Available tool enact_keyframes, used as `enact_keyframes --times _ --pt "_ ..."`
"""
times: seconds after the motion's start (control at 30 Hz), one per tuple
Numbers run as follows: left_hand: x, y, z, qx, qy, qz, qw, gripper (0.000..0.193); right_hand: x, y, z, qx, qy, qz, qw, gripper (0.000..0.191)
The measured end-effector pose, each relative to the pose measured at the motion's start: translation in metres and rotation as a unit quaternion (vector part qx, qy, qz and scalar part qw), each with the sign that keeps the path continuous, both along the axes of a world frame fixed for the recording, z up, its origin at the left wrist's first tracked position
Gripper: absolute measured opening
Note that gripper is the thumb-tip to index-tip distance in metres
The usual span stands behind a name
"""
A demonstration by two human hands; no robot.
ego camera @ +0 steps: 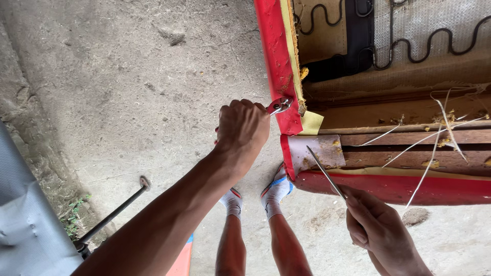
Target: The person uses pliers and a metal rod to remove staples and peel away red fabric and foam from the edge of a red upholstered furniture frame. The person works along the side edge, progressively exposing the internal wooden frame and springs.
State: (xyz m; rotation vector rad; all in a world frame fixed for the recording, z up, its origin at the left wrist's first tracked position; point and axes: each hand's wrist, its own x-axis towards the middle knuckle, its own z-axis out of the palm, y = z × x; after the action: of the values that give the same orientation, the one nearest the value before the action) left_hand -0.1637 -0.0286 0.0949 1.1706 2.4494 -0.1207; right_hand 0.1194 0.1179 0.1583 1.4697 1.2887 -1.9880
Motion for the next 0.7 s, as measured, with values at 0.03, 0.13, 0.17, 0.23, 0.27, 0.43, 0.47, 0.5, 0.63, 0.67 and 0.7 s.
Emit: enact_keyframes --times 0.03,0.13,0.17,0.23,0.27,0.43,0.47,0.5,0.63,0.67,0.7 --pt "0.000 0.000 0.000 0.013 -0.038 0.013 0.999 0.014 0.001 0.000 -0.001 -0.003 -0.002 -0.001 1.000 0.049" --pt "-0.003 -0.002 -0.004 0.043 -0.068 0.029 0.996 0.016 0.006 -0.001 -0.004 -0.008 -0.016 -0.011 1.000 0.049" --pt "-0.004 -0.004 -0.006 0.040 -0.068 0.022 0.997 0.017 0.008 -0.001 -0.005 -0.009 -0.021 -0.013 1.000 0.049" --pt "-0.007 -0.008 -0.012 0.031 -0.070 0.004 0.997 0.019 0.012 -0.002 -0.008 -0.008 -0.028 -0.007 1.000 0.049" --pt "-0.008 -0.011 -0.016 0.033 -0.058 -0.005 0.998 0.018 0.014 -0.002 -0.009 -0.008 -0.030 -0.004 1.000 0.049" --pt "0.002 -0.016 -0.031 0.090 0.035 0.058 0.994 0.015 0.024 -0.011 -0.021 0.004 -0.026 0.026 0.999 0.049" --pt "0.008 -0.018 -0.033 0.108 0.045 0.080 0.990 0.012 0.026 -0.013 -0.022 0.002 -0.025 0.032 0.999 0.049" --pt "0.017 -0.017 -0.034 0.130 0.055 0.109 0.984 0.009 0.027 -0.015 -0.024 -0.001 -0.026 0.037 0.999 0.050" --pt "0.042 -0.016 -0.043 0.170 -0.020 0.179 0.969 0.022 0.029 -0.016 -0.023 0.013 -0.030 0.058 0.998 0.050" --pt "0.042 -0.017 -0.046 0.162 -0.064 0.191 0.966 0.029 0.028 -0.015 -0.022 0.017 -0.026 0.060 0.998 0.050" --pt "0.042 -0.018 -0.049 0.152 -0.105 0.203 0.961 0.035 0.028 -0.013 -0.021 0.021 -0.026 0.064 0.997 0.050"
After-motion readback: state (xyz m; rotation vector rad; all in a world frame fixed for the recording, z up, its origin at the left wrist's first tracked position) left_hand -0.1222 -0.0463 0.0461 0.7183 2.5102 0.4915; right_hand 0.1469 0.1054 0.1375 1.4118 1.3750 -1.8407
